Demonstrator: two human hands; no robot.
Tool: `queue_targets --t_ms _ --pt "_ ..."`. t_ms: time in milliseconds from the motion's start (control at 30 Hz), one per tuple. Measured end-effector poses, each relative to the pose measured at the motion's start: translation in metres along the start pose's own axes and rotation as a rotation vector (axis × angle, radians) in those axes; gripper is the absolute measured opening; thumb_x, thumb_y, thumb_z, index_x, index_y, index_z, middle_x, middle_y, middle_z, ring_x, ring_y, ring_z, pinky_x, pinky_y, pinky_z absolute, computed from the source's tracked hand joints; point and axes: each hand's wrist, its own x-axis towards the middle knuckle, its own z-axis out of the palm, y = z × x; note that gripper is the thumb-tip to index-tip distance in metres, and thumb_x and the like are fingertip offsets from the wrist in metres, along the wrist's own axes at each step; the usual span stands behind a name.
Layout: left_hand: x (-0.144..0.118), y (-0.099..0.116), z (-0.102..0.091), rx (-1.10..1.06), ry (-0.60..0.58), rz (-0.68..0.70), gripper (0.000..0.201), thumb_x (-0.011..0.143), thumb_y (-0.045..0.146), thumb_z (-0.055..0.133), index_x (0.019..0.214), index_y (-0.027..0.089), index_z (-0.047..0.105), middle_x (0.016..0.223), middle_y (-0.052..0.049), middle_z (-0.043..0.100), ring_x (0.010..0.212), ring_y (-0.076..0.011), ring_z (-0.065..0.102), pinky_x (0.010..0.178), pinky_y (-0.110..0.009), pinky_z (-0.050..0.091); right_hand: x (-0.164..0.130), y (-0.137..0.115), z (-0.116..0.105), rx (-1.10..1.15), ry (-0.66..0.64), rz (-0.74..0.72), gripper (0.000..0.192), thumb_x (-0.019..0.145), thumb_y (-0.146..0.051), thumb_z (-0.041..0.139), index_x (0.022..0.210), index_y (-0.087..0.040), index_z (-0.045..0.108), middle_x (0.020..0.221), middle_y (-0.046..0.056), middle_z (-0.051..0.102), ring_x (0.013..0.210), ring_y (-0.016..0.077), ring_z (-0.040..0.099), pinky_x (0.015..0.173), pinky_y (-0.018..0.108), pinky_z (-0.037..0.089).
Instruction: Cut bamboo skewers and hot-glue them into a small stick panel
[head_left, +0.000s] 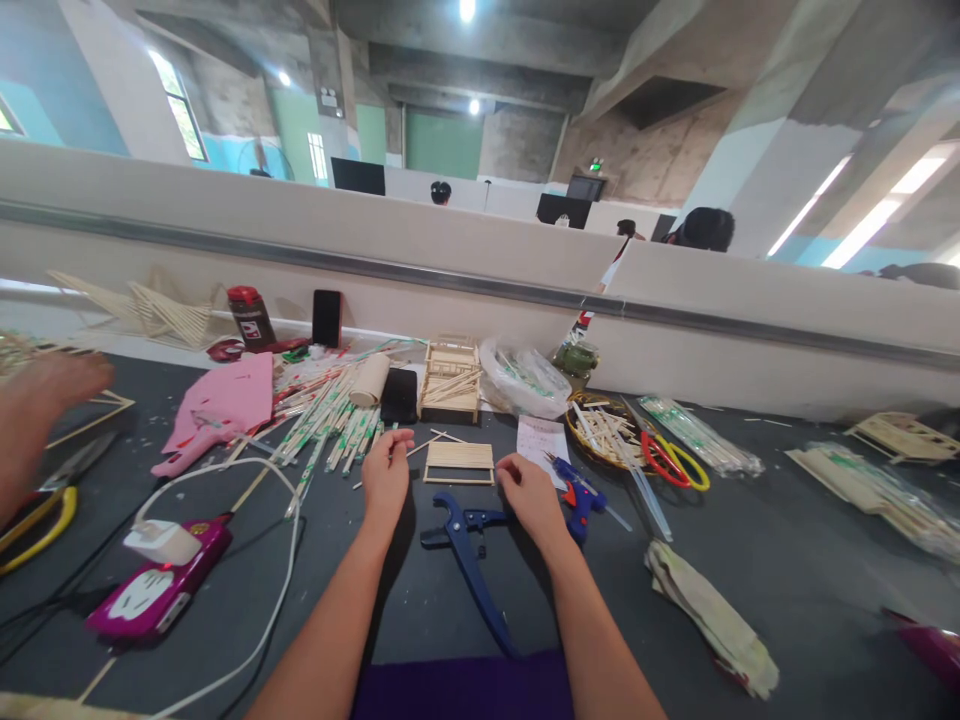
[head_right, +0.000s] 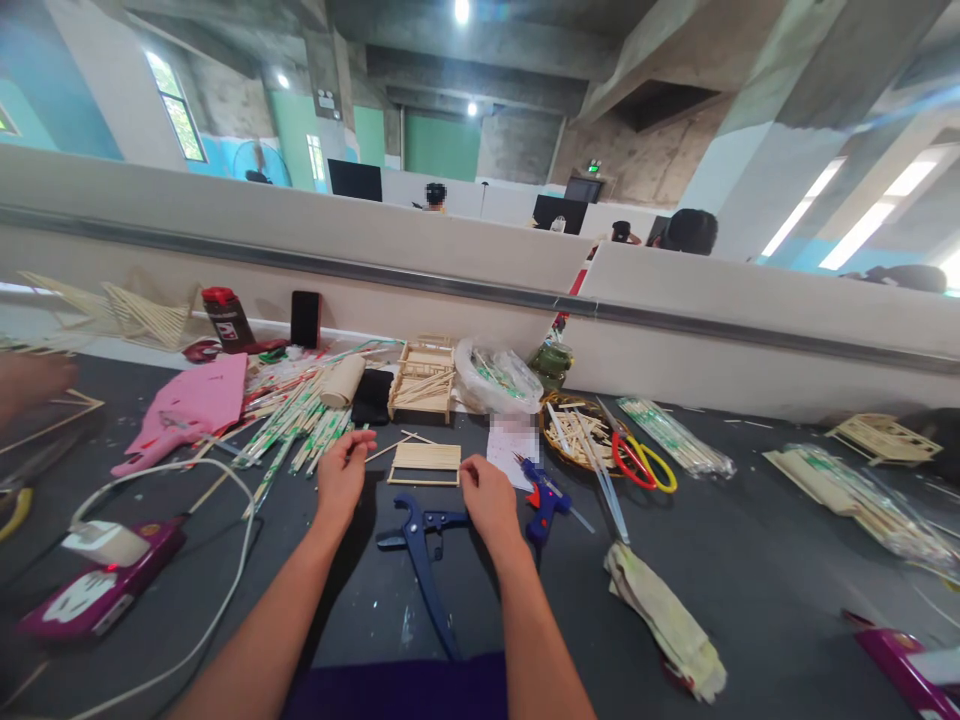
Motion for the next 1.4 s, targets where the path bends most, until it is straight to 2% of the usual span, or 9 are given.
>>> queue_targets --t_ms 167,567,667,767,833,900,1067,1233,1400 --pt "0.005 0.004 -0.008 -0.145 0.107 -0.082 0.025 0.080 0.023 0.043 0.092 0.018 0.064 0.089 -0.004 0.069 0.084 -0.0173 0.065 0.081 -0.029 0.048 -0.009 -0.002 -0.007 -0.053 -0.358 -0.179 0.019 0.074 -0.023 0.061 0.090 -0.025 0.072 0.093 0.001 0.070 0.087 0.0167 0.061 0.075 0.023 0.042" --pt "0.009 -0.001 -0.008 0.001 -0.093 -0.012 0.018 0.077 0.025 0.055 0.088 0.018 0.067 0.087 -0.003 0.070 0.079 -0.0165 0.062 0.075 -0.028 0.048 -0.021 -0.023 0.002 0.119 -0.541 -0.371 0.022 0.072 -0.017 0.062 0.087 -0.026 0.075 0.082 -0.002 0.070 0.077 0.0140 0.062 0.068 0.019 0.042" --pt "0.011 0.007 -0.005 0.162 -0.187 0.071 0.013 0.079 0.024 0.056 0.085 0.020 0.067 0.086 -0.002 0.070 0.081 -0.0167 0.061 0.076 -0.029 0.047 -0.012 -0.021 -0.003 0.248 -0.377 -0.283 0.018 0.078 -0.024 0.057 0.086 -0.022 0.073 0.080 -0.001 0.071 0.075 0.0151 0.062 0.068 0.021 0.044" --pt "0.014 0.026 0.004 0.380 -0.316 0.228 0.008 0.079 0.022 0.060 0.078 0.021 0.068 0.087 -0.002 0.068 0.088 -0.0183 0.058 0.083 -0.031 0.043 -0.001 -0.012 -0.016 0.291 0.031 -0.132 0.025 0.084 -0.033 0.049 0.084 -0.018 0.069 0.078 0.002 0.070 0.074 0.0166 0.062 0.067 0.023 0.044" --pt "0.014 0.038 0.012 0.495 -0.409 0.362 0.006 0.079 0.022 0.062 0.076 0.021 0.068 0.088 -0.003 0.066 0.091 -0.0197 0.055 0.085 -0.033 0.041 0.002 -0.004 -0.031 0.191 0.267 -0.007 0.028 0.086 -0.037 0.046 0.087 -0.019 0.067 0.081 0.004 0.070 0.075 0.0177 0.062 0.068 0.024 0.043" --pt "0.014 0.044 0.019 0.576 -0.480 0.452 0.005 0.078 0.021 0.063 0.076 0.022 0.068 0.086 -0.004 0.064 0.091 -0.0207 0.052 0.082 -0.032 0.040 -0.001 0.006 -0.048 -0.031 0.347 0.154 0.026 0.087 -0.038 0.045 0.087 -0.021 0.065 0.082 0.006 0.070 0.076 0.0196 0.063 0.067 0.026 0.042" --pt "0.011 0.034 0.030 0.665 -0.574 0.529 0.005 0.078 0.019 0.063 0.077 0.021 0.068 0.086 -0.007 0.060 0.091 -0.0220 0.048 0.077 -0.033 0.038 -0.024 0.035 -0.078 -0.457 0.093 0.528 0.032 0.089 -0.048 0.040 0.081 -0.024 0.060 0.075 0.009 0.069 0.070 0.0249 0.066 0.061 0.031 0.041" --pt "0.010 0.025 0.034 0.690 -0.616 0.505 0.007 0.081 0.020 0.061 0.076 0.021 0.066 0.090 -0.007 0.060 0.092 -0.0220 0.048 0.076 -0.033 0.037 -0.029 0.048 -0.074 -0.487 -0.066 0.608 0.041 0.086 -0.057 0.042 0.092 -0.019 0.055 0.086 0.017 0.070 0.084 0.0319 0.068 0.067 0.037 0.045" --pt "0.010 0.024 0.040 0.739 -0.646 0.503 0.008 0.082 0.020 0.059 0.078 0.020 0.065 0.093 -0.007 0.061 0.093 -0.0222 0.048 0.075 -0.034 0.036 -0.020 0.040 -0.062 -0.487 -0.107 0.676 0.045 0.085 -0.051 0.046 0.107 -0.011 0.048 0.097 0.024 0.067 0.091 0.0353 0.067 0.071 0.041 0.047"
